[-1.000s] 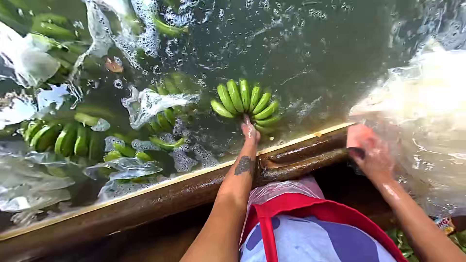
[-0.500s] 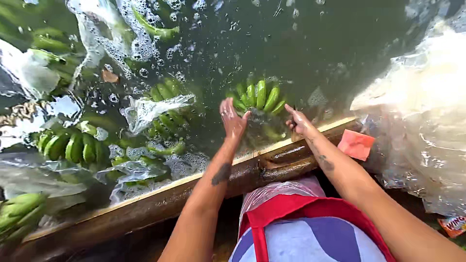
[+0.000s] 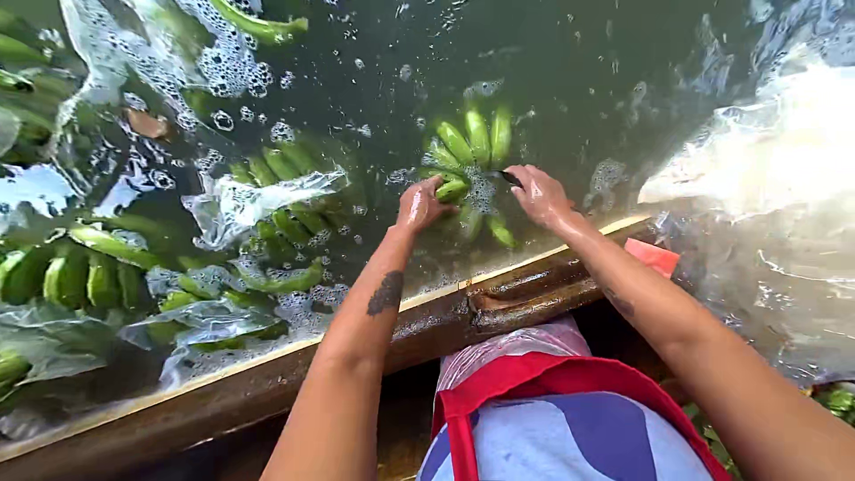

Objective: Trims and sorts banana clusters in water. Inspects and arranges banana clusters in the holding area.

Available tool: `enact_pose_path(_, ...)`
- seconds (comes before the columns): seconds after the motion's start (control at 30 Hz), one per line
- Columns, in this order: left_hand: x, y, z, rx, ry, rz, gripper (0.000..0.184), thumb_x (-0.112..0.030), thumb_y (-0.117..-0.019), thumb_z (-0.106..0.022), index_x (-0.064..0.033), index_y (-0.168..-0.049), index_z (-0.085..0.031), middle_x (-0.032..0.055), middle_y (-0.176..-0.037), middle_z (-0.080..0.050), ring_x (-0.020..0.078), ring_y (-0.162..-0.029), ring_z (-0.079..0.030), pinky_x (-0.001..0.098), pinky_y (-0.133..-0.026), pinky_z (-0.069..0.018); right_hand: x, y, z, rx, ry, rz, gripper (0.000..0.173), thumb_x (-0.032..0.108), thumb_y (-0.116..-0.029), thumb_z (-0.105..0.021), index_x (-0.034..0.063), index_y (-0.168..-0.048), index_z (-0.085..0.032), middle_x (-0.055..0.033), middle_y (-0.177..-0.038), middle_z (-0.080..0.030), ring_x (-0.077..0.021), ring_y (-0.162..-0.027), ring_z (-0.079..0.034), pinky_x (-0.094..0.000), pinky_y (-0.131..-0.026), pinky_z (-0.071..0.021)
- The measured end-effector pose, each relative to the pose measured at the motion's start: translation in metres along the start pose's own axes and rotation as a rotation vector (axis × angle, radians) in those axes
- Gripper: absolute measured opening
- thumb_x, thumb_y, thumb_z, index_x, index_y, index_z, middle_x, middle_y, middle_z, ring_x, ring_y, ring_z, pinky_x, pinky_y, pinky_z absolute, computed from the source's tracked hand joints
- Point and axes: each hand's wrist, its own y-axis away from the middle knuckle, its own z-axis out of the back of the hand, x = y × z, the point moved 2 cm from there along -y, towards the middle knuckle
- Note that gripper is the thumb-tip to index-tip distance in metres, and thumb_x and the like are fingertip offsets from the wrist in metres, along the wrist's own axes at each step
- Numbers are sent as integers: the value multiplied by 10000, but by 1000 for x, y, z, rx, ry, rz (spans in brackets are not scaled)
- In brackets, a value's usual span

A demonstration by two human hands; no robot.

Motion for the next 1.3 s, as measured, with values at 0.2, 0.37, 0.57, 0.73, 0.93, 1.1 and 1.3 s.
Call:
enact_pose_path(0.2,-2,3,33,29,164,-14,612,-261,-770,-908,-52,-1288,-658,226,-1197,-692,403,-1157,-649,665,-1026,-465,17,-14,-11,-253,285,305,395,66,-1015,-567,196,-1376,-660,-227,-1044,-705,-448,-972,-677,-583,-771,-536)
enact_pose_path(0.37,-8,-5,40,34,196,-26,586,-253,-768,-911,-39,-1253,-659,235,-1151,-695,402,-1124,-655,664,-1003,-471,32,-21,2,-221,350,324,404,28,-1009,-543,205,-1343,-686,-240,-1073,-684,-445,-1036,-666,-564,-758,-550)
enact_pose_path(0.57,-13,-11,40,32,187,-32,573,-280,-764,-910,-44,-1227,-669,225,-1152,-693,396,-1116,-655,659,-993,-478,32,-27,2,-256,424,457,397,-23,-969,-575,165,-1289,-714,-222,-1017,-692,-434,-991,-673,-547,-704,-540)
enact_pose_path(0.73,-12,-19,37,28,186,-43,588,-281,-763,-910,-54,-1245,-660,220,-1154,-693,393,-1118,-655,656,-990,-482,34,-35,-8,-208,494,458,383,-40,-971,-564,125,-1283,-711,-228,-1023,-692,-440,-1000,-670,-538,-703,-539)
enact_pose_path(0.93,-82,42,51,-92,-135,216,504,-361,-906,-763,-63,-1292,-639,271,-1192,-672,498,-1128,-637,721,-891,-494,70,-10,81,-24,239,-26,334,212,-1009,-600,101,-1319,-653,-240,-1186,-696,-451,-1101,-670,-664,-873,-520)
enact_pose_path(1.1,-97,78,65,-137,-108,302,423,-309,-925,-751,-22,-1216,-644,285,-1088,-684,506,-1039,-660,708,-844,-511,46,-15,-40,-81,-876,-206,596,380,-985,-685,108,-1468,-464,-112,-978,-665,-143,-595,-534,-311,-533,-483)
enact_pose_path(1.3,-30,118,77,-206,-128,513,524,-394,-913,-771,-20,-1249,-623,306,-1111,-669,515,-1067,-644,717,-855,-497,51,-82,-83,-214,-657,-312,448,339,-955,-713,-33,-1200,-669,-247,-1107,-697,-396,-1055,-668,-617,-933,-514)
